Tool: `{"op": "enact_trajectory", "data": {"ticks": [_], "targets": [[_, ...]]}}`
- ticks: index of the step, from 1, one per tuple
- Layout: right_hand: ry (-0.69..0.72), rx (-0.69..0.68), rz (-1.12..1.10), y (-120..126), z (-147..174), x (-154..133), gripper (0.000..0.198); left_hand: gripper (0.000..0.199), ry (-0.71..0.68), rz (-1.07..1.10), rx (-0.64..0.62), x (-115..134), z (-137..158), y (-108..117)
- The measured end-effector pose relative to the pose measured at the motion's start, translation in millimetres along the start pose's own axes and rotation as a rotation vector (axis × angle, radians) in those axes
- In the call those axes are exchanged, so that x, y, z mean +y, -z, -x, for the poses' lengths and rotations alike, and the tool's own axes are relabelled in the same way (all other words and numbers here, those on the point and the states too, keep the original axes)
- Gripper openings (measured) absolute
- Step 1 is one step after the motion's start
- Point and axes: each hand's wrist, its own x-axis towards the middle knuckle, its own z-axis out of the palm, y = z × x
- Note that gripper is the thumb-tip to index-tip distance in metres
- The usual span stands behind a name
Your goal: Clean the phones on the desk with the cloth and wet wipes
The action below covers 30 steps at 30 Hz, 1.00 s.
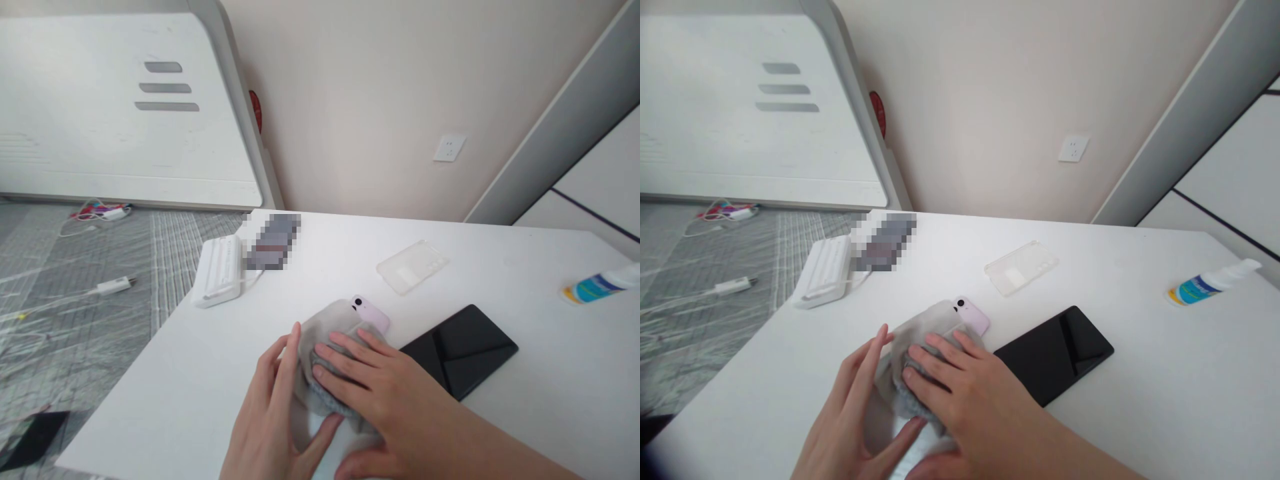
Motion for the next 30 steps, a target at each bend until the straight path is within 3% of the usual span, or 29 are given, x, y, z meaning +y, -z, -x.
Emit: {"op": "enact_trajectory", "data": {"ticks": [5,8,10,11,16,21,22,26,30], "targets": [[-0.265,0.135,0.164,0,2,7,0.082,0.089,0.016,-0.005,0.0,0,-1,1],[-0.094,0.074,0.123,1,4,3,0.084,0.089,-0.007,-0.013,-0.004,0,-1,1],[0.059,0.007,0.047,2,4,0,0.078,0.091,-0.02,-0.016,-0.012,0,-1,2],[0.072,-0.001,0.036,3,5,0,0.074,0.091,-0.024,-0.021,-0.01,0,-1,2],[-0.222,0.165,0.224,2,8,7,0.07,0.09,-0.016,-0.04,0.017,0,-1,2],[0.152,0.042,0.096,-6,3,-5,0.07,0.091,-0.035,-0.01,-0.016,-3,0,1],[0.141,0.037,0.089,-6,2,-6,0.072,0.092,-0.035,-0.008,-0.015,-3,0,1],[-0.169,0.131,0.202,-4,4,2,0.086,0.092,0.001,-0.016,0.009,-2,1,1],[-0.165,0.144,0.178,1,9,5,0.081,0.088,0.012,-0.006,-0.009,1,0,3]]}}
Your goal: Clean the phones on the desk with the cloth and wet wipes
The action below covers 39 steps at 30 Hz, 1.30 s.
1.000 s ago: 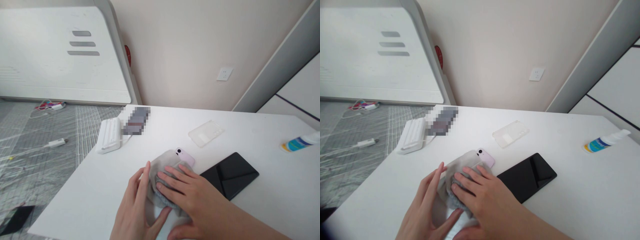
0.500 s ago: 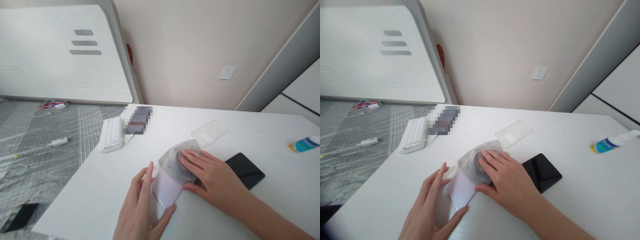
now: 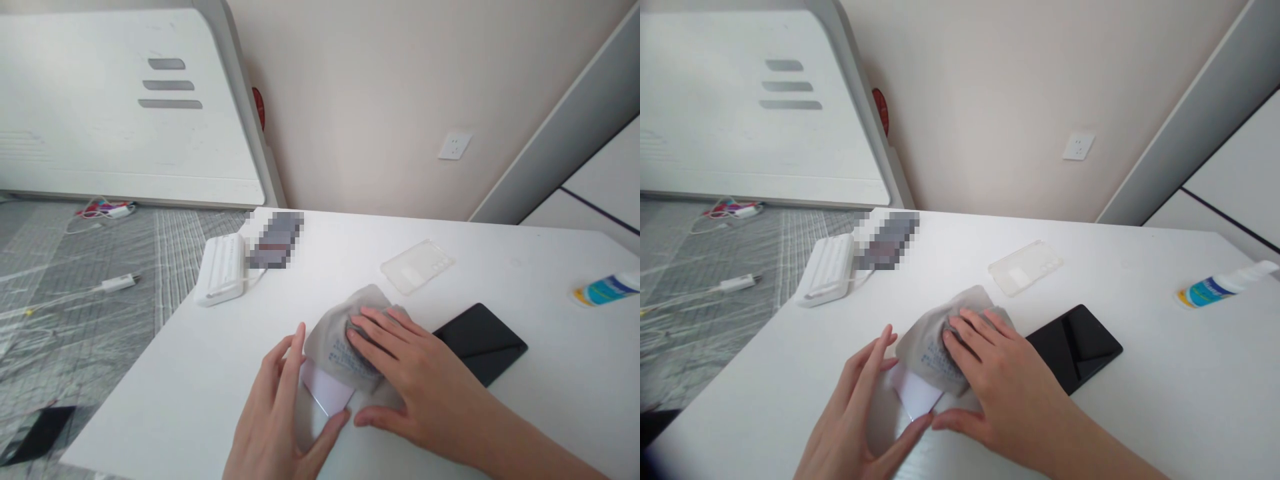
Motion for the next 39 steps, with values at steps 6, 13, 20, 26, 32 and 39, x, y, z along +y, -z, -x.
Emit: {"op": "enact_trajectory", "data": {"ticks": [6,13,20,26,32,39], "targets": [[-0.054,-0.035,0.003,1,-6,4,0.082,0.087,-0.013,-0.016,0.021,-2,1,-1],[-0.144,0.062,-0.023,14,-2,-5,0.061,0.089,0.011,-0.028,0.008,1,-2,-2],[0.071,-0.078,-0.128,4,1,-6,0.078,0.086,-0.06,-0.052,-0.005,1,-3,0],[0.127,-0.069,-0.008,-13,3,-8,0.095,0.088,-0.033,-0.031,-0.015,1,-2,1],[-0.044,-0.051,0.017,-10,3,-9,0.101,0.089,-0.031,-0.04,0.008,-3,-1,-1],[0.226,-0.139,-0.08,-12,1,-9,0.089,0.088,-0.027,-0.017,-0.013,-1,-2,1]]}}
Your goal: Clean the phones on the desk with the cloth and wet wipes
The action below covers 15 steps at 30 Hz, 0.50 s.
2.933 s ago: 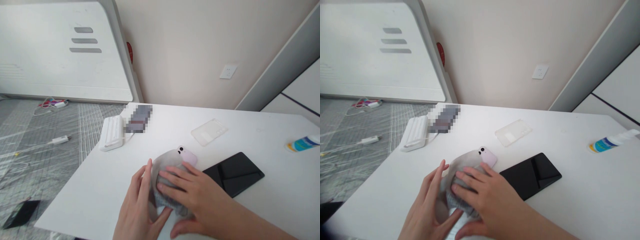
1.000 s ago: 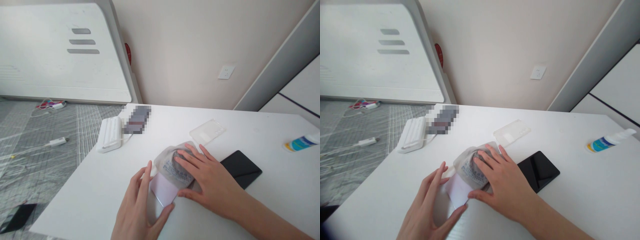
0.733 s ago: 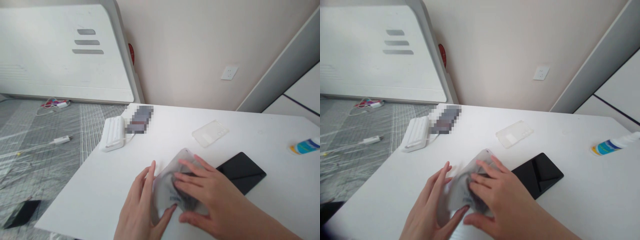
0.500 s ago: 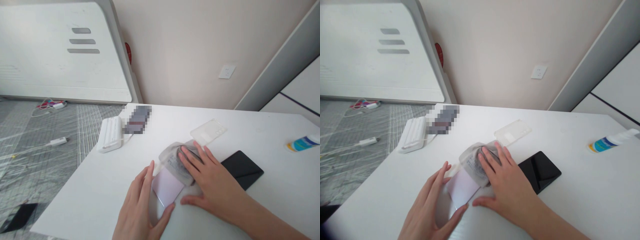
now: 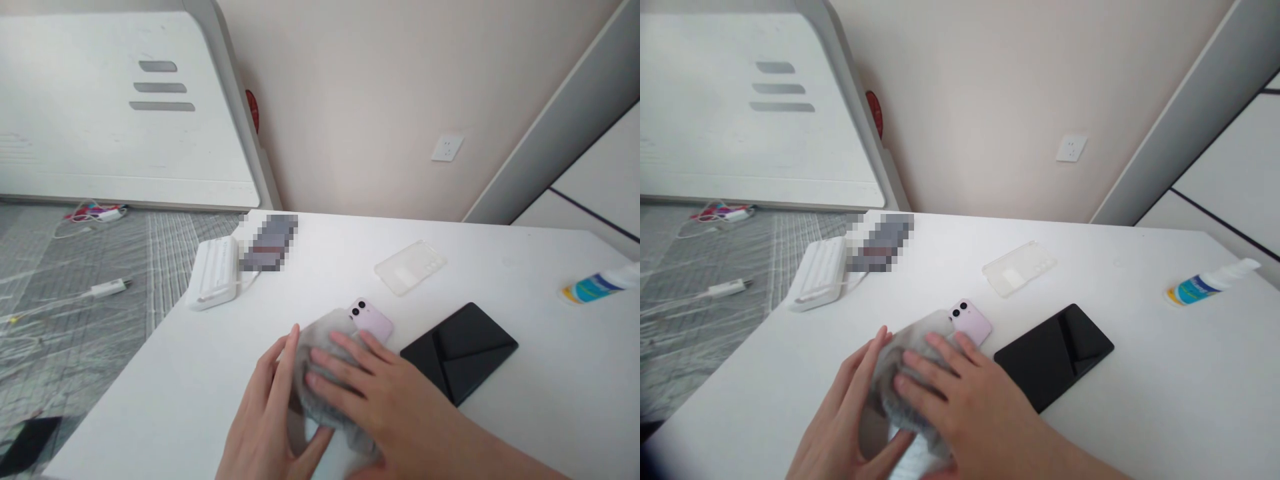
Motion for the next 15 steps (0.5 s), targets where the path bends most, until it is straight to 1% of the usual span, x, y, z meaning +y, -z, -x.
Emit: {"op": "enact_trajectory", "data": {"ticks": [2,3,4,5,7,8,9,10,11,12,13,14,15], "targets": [[-0.216,0.069,0.037,0.1,-0.3,0.1,0.098,0.088,0.01,-0.001,0.012,0.7,-0.8,-0.5],[-0.282,0.099,0.057,-0.1,-0.4,-0.2,0.103,0.088,0.011,-0.003,0.017,0.8,-1.3,-1.1],[-0.276,0.107,0.068,-0.4,-0.7,-0.6,0.104,0.088,0.011,-0.001,0.012,0.8,-1.7,-1.7],[-0.2,0.095,0.064,-0.8,-1.1,-1.2,0.103,0.088,0.005,0.002,0.01,0.6,-2.1,-2.3],[0.013,0.038,0.031,-1.4,-2.4,-1.4,0.095,0.088,0.0,0.011,0.003,-0.1,-2.4,-3.1],[0.054,0.024,0.025,-1.4,-2.9,-0.6,0.091,0.088,0.002,0.015,0.002,-0.6,-2.4,-3.3],[0.022,0.033,0.039,-1.3,-3.1,0.7,0.089,0.088,0.006,0.017,0.006,-1.0,-2.1,-3.4],[-0.071,0.061,0.069,-1.1,-3.1,2.3,0.091,0.089,0.011,0.017,0.013,-1.4,-1.6,-3.5],[-0.187,0.096,0.109,-0.8,-2.7,3.7,0.096,0.09,0.017,0.014,0.018,-1.7,-1.0,-3.6],[-0.275,0.127,0.144,-0.7,-2.3,4.5,0.102,0.091,0.022,0.011,0.02,-2.1,-0.4,-3.9],[-0.294,0.141,0.165,-0.8,-1.9,4.3,0.106,0.091,0.022,0.009,0.023,-2.4,0.2,-4.2],[-0.236,0.132,0.167,-1.0,-1.8,3.3,0.106,0.09,0.021,0.009,0.019,-2.7,0.6,-4.6],[-0.125,0.106,0.15,-1.5,-1.9,1.7,0.101,0.088,0.015,0.011,0.015,-2.9,0.7,-5.0]]}}
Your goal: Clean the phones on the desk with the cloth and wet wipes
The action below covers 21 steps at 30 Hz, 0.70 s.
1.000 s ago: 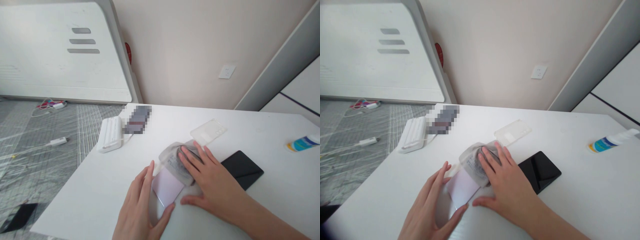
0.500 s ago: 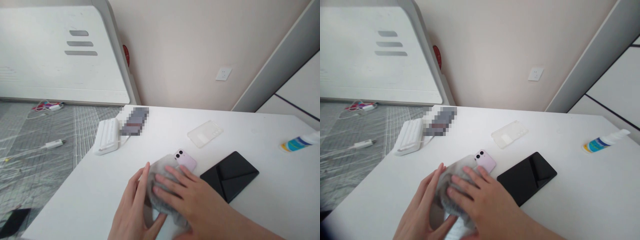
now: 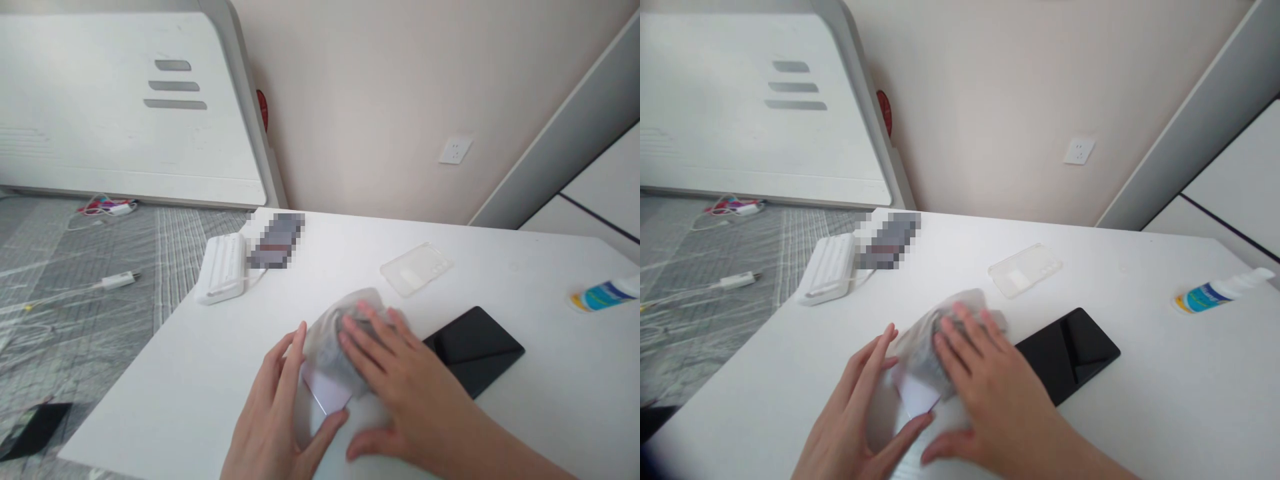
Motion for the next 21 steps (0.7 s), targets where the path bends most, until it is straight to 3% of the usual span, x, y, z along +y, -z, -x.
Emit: {"op": "enact_trajectory", "data": {"ticks": [2,3,7,9,11,12,14,16,17,21], "targets": [[0.197,-0.049,-0.068,0,0,-3,0.087,0.086,-0.014,0.009,-0.009,0,0,0],[0.198,-0.059,-0.084,0,-1,-4,0.082,0.086,-0.012,0.011,-0.008,0,-1,0],[-0.183,0.012,-0.004,1,1,-4,0.105,0.09,0.022,-0.004,-0.001,2,-2,1],[-0.069,0.006,-0.012,2,2,-5,0.097,0.088,0.014,-0.001,-0.008,2,-1,3],[0.157,-0.044,-0.08,2,2,-6,0.07,0.086,0.001,0.013,-0.018,3,-1,3],[0.192,-0.056,-0.104,3,2,-5,0.063,0.087,-0.002,0.017,-0.018,3,-1,3],[0.034,-0.027,-0.081,4,2,-1,0.068,0.089,0.004,0.013,-0.006,3,-1,2],[-0.175,0.034,0.0,5,2,3,0.088,0.093,0.022,-0.002,0.005,3,0,1],[-0.193,0.053,0.028,5,2,4,0.093,0.094,0.028,-0.005,0.0,3,0,1],[0.158,0.022,-0.087,6,1,-8,0.077,0.097,-0.004,0.018,-0.012,1,2,4]]}}
